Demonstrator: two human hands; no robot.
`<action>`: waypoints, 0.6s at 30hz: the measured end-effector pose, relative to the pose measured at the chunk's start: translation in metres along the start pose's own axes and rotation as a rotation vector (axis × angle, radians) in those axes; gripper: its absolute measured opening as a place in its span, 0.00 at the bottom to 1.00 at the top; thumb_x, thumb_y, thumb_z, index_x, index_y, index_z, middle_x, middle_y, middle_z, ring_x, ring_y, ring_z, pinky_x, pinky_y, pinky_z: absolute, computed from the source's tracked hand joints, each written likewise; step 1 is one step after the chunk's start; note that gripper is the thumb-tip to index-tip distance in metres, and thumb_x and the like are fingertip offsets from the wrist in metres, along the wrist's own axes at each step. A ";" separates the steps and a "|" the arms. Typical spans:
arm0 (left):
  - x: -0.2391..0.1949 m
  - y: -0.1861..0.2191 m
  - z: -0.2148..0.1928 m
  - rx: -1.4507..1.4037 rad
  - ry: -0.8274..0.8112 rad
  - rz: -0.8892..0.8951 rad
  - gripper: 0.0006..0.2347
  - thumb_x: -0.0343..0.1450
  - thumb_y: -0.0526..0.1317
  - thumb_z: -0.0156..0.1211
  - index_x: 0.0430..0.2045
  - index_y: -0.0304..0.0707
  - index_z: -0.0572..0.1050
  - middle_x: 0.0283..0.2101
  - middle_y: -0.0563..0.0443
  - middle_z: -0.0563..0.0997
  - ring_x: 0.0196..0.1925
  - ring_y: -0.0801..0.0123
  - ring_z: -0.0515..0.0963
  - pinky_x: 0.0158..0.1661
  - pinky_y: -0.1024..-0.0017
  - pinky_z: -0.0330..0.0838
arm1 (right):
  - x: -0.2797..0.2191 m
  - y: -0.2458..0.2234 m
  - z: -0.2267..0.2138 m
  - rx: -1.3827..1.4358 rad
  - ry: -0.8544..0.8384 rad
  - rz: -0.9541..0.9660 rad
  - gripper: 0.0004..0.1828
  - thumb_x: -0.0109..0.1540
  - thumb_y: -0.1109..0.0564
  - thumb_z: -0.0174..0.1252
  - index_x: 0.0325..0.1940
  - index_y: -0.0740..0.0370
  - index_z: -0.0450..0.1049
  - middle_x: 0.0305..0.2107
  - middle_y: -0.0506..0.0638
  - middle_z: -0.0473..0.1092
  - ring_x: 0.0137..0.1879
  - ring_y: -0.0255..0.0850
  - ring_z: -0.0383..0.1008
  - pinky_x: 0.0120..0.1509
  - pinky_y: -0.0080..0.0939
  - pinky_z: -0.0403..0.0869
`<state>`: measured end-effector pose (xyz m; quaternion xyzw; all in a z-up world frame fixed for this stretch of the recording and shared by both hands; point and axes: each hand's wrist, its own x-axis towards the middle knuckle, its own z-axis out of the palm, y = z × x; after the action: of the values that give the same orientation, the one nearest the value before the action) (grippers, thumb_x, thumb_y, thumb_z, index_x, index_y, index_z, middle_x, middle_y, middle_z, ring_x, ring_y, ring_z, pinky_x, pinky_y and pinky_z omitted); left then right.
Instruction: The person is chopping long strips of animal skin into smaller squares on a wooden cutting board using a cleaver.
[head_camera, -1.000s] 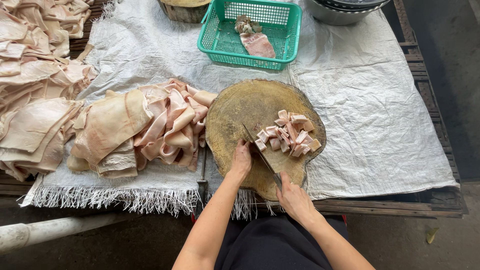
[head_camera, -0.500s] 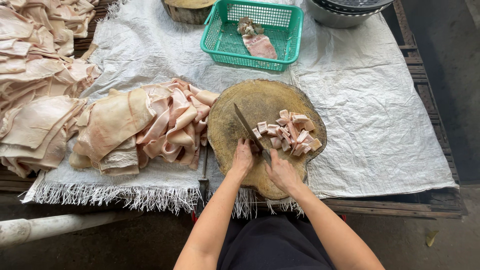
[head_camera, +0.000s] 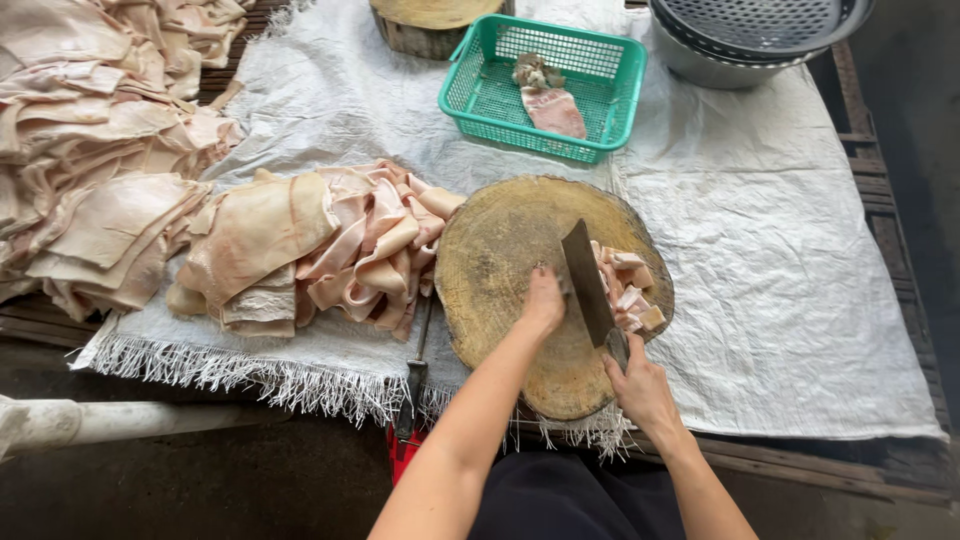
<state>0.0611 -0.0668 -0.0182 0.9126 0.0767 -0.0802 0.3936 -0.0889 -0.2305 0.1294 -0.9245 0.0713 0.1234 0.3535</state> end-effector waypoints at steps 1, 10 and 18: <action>0.003 0.008 0.003 -0.032 0.018 0.028 0.17 0.75 0.30 0.44 0.60 0.30 0.67 0.61 0.30 0.71 0.60 0.43 0.74 0.59 0.57 0.71 | 0.002 0.001 0.003 -0.029 0.048 -0.080 0.30 0.65 0.47 0.56 0.68 0.62 0.60 0.22 0.68 0.75 0.29 0.62 0.78 0.36 0.60 0.74; 0.020 0.024 -0.003 -0.414 -0.011 0.207 0.23 0.69 0.25 0.49 0.63 0.31 0.66 0.61 0.36 0.72 0.62 0.51 0.75 0.62 0.61 0.72 | -0.002 -0.029 0.002 0.021 0.084 -0.017 0.30 0.66 0.49 0.54 0.69 0.60 0.58 0.27 0.71 0.76 0.36 0.66 0.81 0.40 0.61 0.76; 0.032 -0.077 -0.161 -0.139 0.421 0.209 0.13 0.72 0.31 0.57 0.50 0.38 0.77 0.53 0.44 0.81 0.56 0.55 0.82 0.58 0.60 0.77 | 0.000 -0.056 0.026 0.003 -0.120 0.050 0.27 0.66 0.47 0.49 0.68 0.56 0.57 0.26 0.64 0.78 0.30 0.60 0.82 0.34 0.60 0.79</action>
<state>0.0903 0.1053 0.0301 0.8830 0.0673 0.1582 0.4368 -0.0810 -0.1718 0.1461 -0.9129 0.0730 0.1874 0.3551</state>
